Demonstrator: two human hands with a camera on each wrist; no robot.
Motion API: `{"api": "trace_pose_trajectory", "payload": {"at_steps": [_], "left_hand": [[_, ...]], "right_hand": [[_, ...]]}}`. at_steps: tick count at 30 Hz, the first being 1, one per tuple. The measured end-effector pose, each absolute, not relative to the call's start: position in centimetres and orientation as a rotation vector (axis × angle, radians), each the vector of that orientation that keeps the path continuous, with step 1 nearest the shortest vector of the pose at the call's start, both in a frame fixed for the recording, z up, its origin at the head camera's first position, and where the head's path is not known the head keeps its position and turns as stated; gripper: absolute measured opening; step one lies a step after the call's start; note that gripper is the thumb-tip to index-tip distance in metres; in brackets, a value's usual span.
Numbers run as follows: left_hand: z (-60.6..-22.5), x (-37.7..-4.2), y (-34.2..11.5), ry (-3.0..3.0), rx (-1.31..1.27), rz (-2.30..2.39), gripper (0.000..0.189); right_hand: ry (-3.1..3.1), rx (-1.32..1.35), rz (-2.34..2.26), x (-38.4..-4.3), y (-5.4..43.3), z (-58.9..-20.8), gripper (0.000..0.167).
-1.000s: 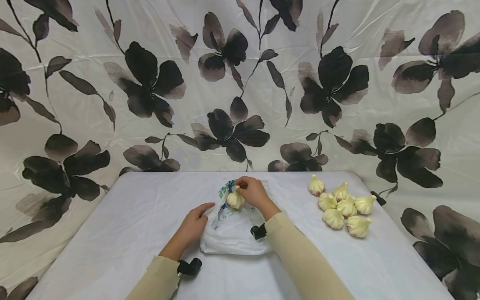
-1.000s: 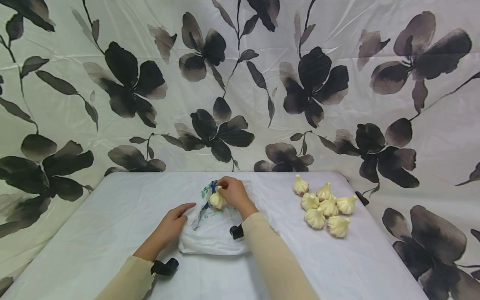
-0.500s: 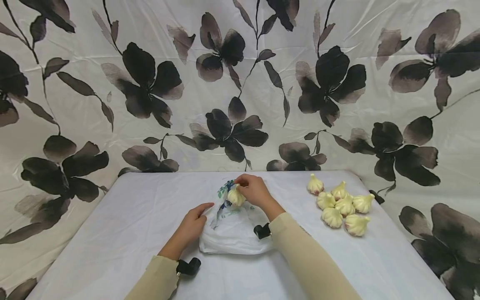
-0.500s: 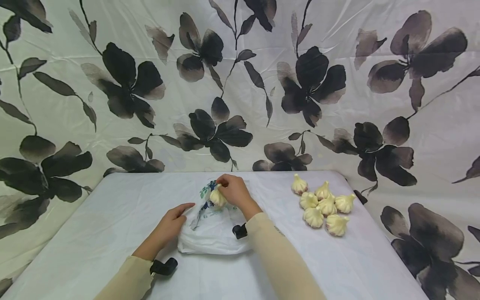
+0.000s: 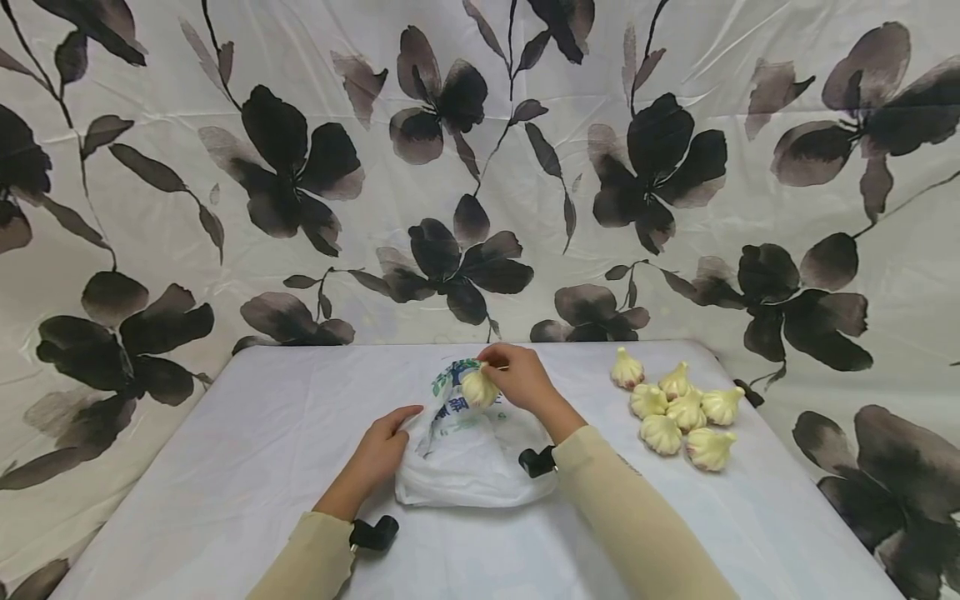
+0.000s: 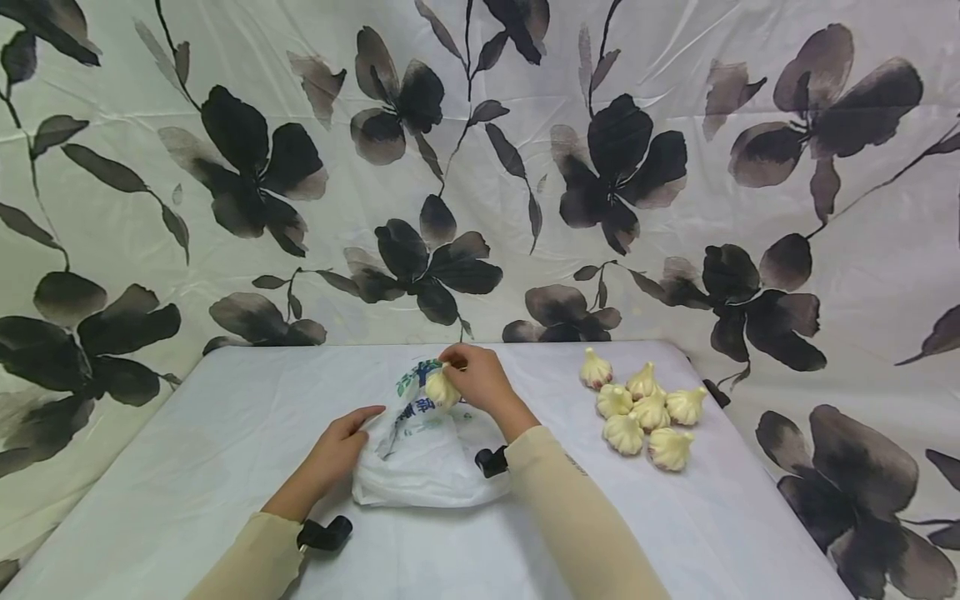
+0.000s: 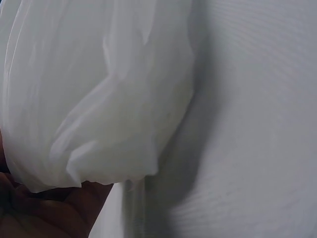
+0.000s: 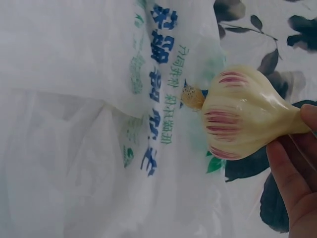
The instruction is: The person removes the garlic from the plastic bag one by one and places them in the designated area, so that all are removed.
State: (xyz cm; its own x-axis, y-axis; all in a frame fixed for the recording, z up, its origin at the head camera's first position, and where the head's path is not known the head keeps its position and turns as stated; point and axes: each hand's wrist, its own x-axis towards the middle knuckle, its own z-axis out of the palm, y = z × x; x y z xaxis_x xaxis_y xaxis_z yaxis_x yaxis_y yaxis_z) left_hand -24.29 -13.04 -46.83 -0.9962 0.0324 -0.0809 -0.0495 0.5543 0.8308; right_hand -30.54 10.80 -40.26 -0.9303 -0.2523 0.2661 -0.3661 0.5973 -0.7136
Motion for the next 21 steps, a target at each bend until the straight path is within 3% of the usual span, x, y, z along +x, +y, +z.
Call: {"api": "trace_pose_trajectory", "payload": {"at_steps": [21], "left_hand": [[-47.0,-24.6,-13.0,2.701,-0.032,1.448,0.050]], "right_hand": [[-2.627,0.443,1.235,-29.7,14.7,-38.7,0.017]]}}
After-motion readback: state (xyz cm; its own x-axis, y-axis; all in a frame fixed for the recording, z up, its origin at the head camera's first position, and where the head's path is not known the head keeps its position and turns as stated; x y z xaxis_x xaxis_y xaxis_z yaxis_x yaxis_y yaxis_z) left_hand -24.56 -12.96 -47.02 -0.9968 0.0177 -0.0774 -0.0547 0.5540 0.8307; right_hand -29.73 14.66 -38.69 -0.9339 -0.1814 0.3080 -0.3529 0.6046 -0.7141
